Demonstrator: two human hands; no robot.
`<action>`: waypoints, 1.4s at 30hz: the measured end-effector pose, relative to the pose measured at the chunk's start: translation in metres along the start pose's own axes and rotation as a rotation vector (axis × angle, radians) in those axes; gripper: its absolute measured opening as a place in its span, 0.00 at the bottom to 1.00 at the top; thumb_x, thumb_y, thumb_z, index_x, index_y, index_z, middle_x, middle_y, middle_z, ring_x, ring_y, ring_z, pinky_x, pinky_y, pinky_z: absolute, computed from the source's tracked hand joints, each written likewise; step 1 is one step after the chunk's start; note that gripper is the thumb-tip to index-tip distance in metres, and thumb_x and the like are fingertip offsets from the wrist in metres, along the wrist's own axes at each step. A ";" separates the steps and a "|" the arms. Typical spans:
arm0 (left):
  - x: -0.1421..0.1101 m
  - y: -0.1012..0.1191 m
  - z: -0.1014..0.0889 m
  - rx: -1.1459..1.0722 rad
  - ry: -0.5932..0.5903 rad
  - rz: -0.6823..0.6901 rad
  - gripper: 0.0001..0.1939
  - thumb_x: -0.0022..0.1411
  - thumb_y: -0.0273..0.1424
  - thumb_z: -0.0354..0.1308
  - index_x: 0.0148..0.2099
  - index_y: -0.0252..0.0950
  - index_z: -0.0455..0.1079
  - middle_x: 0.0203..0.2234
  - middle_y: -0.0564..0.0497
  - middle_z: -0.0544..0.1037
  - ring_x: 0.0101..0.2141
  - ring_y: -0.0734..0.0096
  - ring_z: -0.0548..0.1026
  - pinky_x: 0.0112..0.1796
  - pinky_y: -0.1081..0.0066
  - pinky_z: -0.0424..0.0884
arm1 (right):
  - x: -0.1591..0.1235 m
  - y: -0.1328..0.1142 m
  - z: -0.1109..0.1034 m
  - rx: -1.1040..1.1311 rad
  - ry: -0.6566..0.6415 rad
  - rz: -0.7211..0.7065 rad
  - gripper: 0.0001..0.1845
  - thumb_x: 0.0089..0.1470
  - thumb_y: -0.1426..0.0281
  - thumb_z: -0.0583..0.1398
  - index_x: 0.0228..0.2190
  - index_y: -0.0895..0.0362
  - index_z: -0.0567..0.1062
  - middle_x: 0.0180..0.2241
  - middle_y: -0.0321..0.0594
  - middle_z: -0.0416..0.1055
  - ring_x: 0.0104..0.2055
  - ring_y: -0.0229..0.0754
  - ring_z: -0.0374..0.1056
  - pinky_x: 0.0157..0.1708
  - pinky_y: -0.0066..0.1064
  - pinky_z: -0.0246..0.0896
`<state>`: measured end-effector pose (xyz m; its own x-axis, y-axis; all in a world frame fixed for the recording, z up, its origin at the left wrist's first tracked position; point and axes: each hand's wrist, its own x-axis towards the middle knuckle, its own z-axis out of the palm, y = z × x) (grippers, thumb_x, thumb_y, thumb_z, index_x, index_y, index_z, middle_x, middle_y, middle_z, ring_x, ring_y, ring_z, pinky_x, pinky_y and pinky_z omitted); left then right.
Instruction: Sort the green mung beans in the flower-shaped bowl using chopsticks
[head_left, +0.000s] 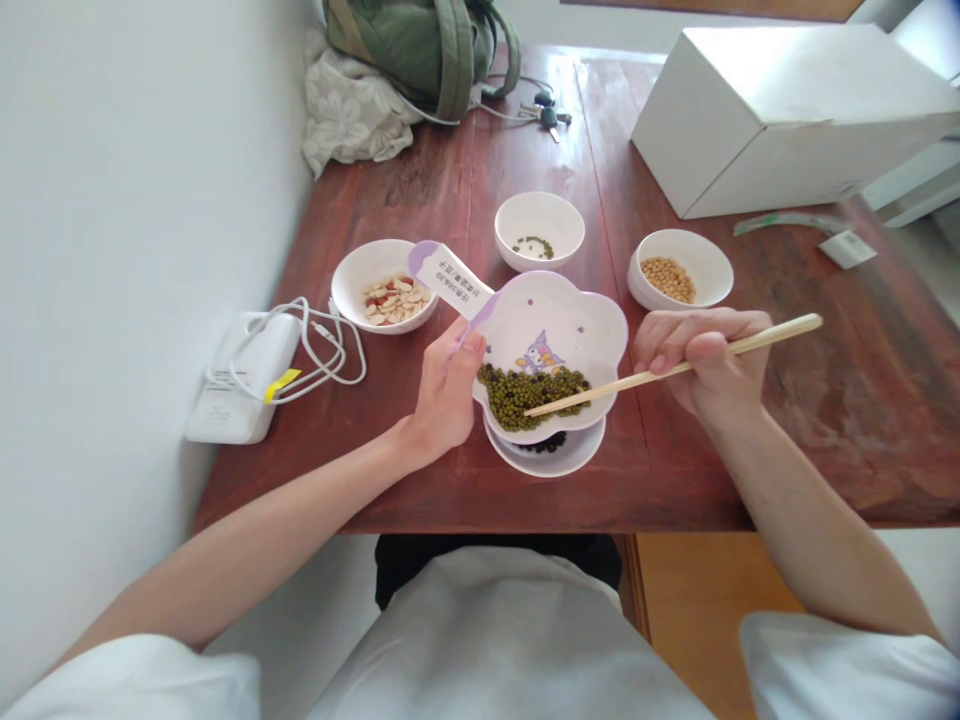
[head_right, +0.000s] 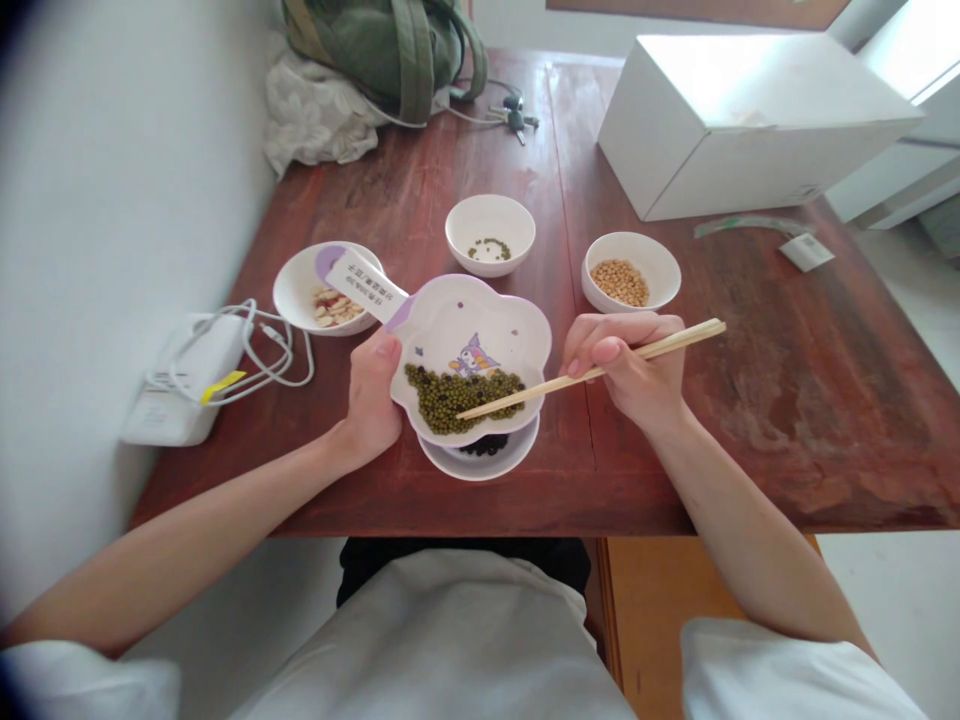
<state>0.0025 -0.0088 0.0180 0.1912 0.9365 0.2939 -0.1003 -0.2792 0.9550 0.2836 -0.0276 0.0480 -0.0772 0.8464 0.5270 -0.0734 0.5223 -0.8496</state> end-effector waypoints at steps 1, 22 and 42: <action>0.000 0.000 0.000 -0.003 0.002 -0.003 0.30 0.79 0.57 0.54 0.56 0.36 0.82 0.39 0.46 0.87 0.40 0.59 0.82 0.45 0.62 0.79 | 0.000 -0.001 0.000 -0.017 0.012 -0.010 0.24 0.65 0.50 0.71 0.24 0.53 0.88 0.18 0.44 0.77 0.20 0.47 0.72 0.17 0.38 0.58; -0.003 0.002 0.001 -0.059 -0.022 -0.052 0.28 0.80 0.54 0.54 0.58 0.37 0.82 0.38 0.47 0.85 0.36 0.63 0.77 0.40 0.65 0.75 | -0.004 -0.007 0.000 -0.132 0.014 -0.044 0.26 0.62 0.48 0.72 0.22 0.53 0.86 0.17 0.45 0.75 0.20 0.50 0.71 0.25 0.44 0.64; -0.002 0.006 0.001 -0.080 -0.003 -0.051 0.26 0.79 0.54 0.56 0.51 0.37 0.83 0.37 0.48 0.85 0.35 0.64 0.77 0.38 0.65 0.75 | 0.000 -0.006 0.006 -0.073 0.119 -0.049 0.31 0.64 0.43 0.68 0.19 0.52 0.85 0.14 0.41 0.70 0.17 0.47 0.67 0.23 0.44 0.64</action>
<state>0.0029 -0.0129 0.0229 0.2012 0.9484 0.2450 -0.1676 -0.2131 0.9625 0.2781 -0.0315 0.0532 0.0437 0.8240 0.5649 -0.0014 0.5655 -0.8248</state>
